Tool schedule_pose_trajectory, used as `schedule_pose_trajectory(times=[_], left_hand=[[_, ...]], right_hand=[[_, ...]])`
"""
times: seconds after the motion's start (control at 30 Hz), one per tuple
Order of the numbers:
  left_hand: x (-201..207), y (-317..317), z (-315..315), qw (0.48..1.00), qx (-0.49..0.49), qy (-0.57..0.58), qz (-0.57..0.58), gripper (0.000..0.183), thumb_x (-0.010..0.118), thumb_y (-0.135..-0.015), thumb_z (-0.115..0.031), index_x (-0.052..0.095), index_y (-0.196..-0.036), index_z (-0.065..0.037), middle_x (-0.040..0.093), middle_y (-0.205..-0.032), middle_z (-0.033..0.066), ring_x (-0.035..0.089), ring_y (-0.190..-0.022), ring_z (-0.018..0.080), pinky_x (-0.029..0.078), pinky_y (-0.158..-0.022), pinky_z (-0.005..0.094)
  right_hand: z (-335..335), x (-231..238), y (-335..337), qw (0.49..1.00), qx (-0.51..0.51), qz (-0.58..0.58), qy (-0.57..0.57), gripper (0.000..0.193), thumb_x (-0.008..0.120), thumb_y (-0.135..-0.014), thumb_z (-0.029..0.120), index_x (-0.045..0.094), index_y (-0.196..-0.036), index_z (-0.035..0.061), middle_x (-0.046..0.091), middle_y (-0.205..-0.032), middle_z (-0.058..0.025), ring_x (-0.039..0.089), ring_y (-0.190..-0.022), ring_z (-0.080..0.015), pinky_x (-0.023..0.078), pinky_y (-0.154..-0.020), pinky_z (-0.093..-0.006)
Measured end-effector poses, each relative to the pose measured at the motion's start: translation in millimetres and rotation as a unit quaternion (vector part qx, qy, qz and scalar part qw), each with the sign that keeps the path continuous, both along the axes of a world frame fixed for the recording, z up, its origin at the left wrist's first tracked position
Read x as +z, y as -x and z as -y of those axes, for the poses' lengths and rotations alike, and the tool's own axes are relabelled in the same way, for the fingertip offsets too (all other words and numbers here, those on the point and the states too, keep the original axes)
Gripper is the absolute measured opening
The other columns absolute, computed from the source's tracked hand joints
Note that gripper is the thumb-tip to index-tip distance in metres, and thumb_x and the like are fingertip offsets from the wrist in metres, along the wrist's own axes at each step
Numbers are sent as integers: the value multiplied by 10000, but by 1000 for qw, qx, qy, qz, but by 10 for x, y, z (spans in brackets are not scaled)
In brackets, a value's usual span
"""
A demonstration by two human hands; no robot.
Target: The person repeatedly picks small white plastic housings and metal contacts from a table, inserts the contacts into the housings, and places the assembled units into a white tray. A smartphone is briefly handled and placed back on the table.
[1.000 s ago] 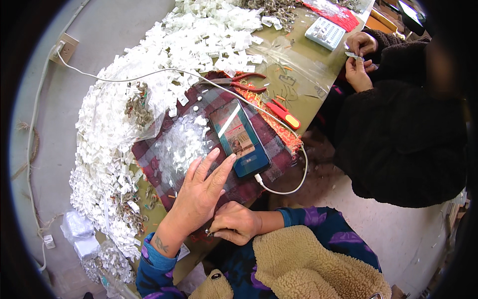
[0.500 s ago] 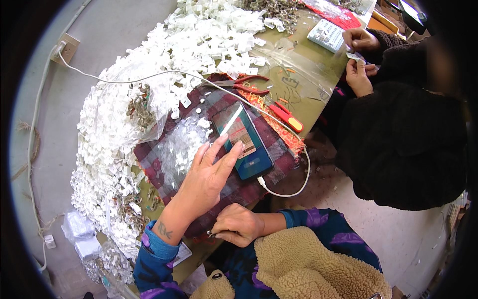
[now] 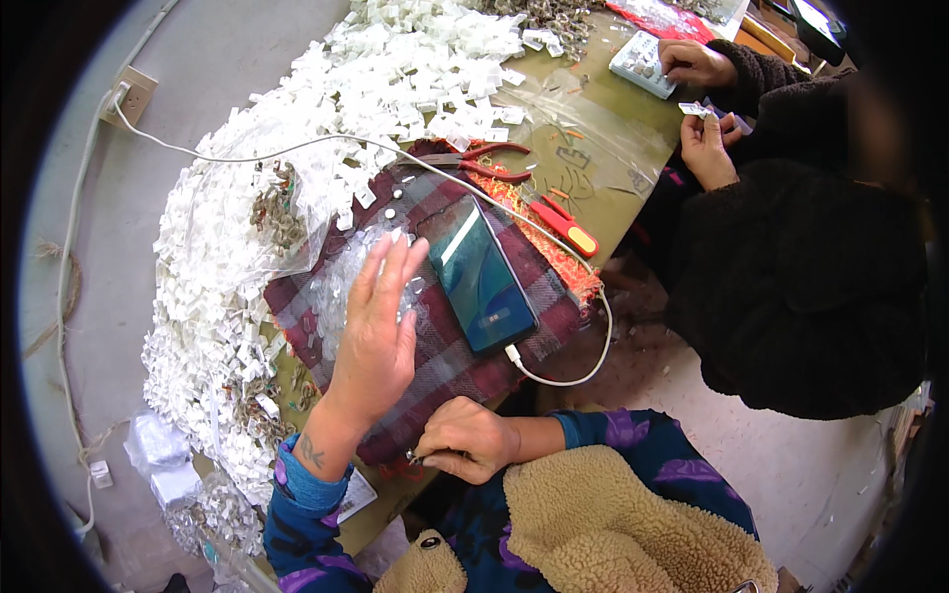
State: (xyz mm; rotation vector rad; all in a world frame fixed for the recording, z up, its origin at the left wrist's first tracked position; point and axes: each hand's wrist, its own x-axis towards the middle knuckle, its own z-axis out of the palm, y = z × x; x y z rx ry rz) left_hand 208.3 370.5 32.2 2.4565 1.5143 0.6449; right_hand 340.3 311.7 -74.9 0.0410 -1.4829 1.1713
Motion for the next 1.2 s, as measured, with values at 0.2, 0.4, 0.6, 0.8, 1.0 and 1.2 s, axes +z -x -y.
schedule_pose_trajectory(times=[0.2, 0.4, 0.6, 0.8, 1.0, 1.2], left_hand=[[-91, -47, 177, 998, -34, 46, 24, 773, 562, -781, 125, 282, -1494, 14, 559, -1409, 80, 384, -1370, 348, 300, -1134, 455], [-182, -89, 226, 998, -46, 33, 32, 775, 566, -783, 115, 287, -1497, 4, 575, -1392, 80, 395, -1361, 342, 304, -1133, 449], [-175, -98, 212, 998, -43, 24, 28, 778, 552, -783, 116, 278, -1503, 5, 567, -1401, 88, 374, -1380, 336, 296, -1137, 453], [-174, -111, 98, 998, -50, 41, 19, 809, 492, -761, 147, 244, -1518, 6, 531, -1438, 92, 343, -1401, 337, 279, -1151, 445], [-213, -186, -58, 996, -77, 40, -3, 839, 458, -739, 169, 228, -1527, -4, 497, -1472, 98, 301, -1438, 336, 249, -1174, 440], [-250, -226, -117, 996, -80, 27, -15, 817, 460, -739, 173, 289, -1517, -11, 535, -1435, 109, 310, -1431, 354, 257, -1164, 453]], right_hand=[[7, -23, 10, 1000, 6, -2, 0, 153, 704, -819, 26, 607, -937, 20, 627, -729, -110, 618, -582, -320, 456, -514, -407], [20, -29, 18, 1000, -10, -2, -2, 164, 709, -808, 20, 611, -940, 22, 633, -730, -110, 622, -589, -320, 453, -513, -410], [21, -17, 0, 1000, -13, 19, -8, 171, 711, -802, 14, 614, -942, 19, 635, -731, -113, 621, -587, -318, 450, -513, -408], [8, -12, 14, 1000, 0, 10, -7, 164, 706, -804, 6, 610, -936, 10, 622, -708, -113, 614, -565, -318, 447, -498, -407], [-3, 0, 17, 1000, 11, 2, 1, 153, 696, -815, -4, 602, -935, -4, 609, -695, -120, 606, -551, -324, 446, -478, -407], [-14, 6, 18, 1000, 16, -3, 1, 148, 691, -824, -5, 599, -939, -15, 605, -694, -122, 604, -549, -323, 443, -474, -402]])
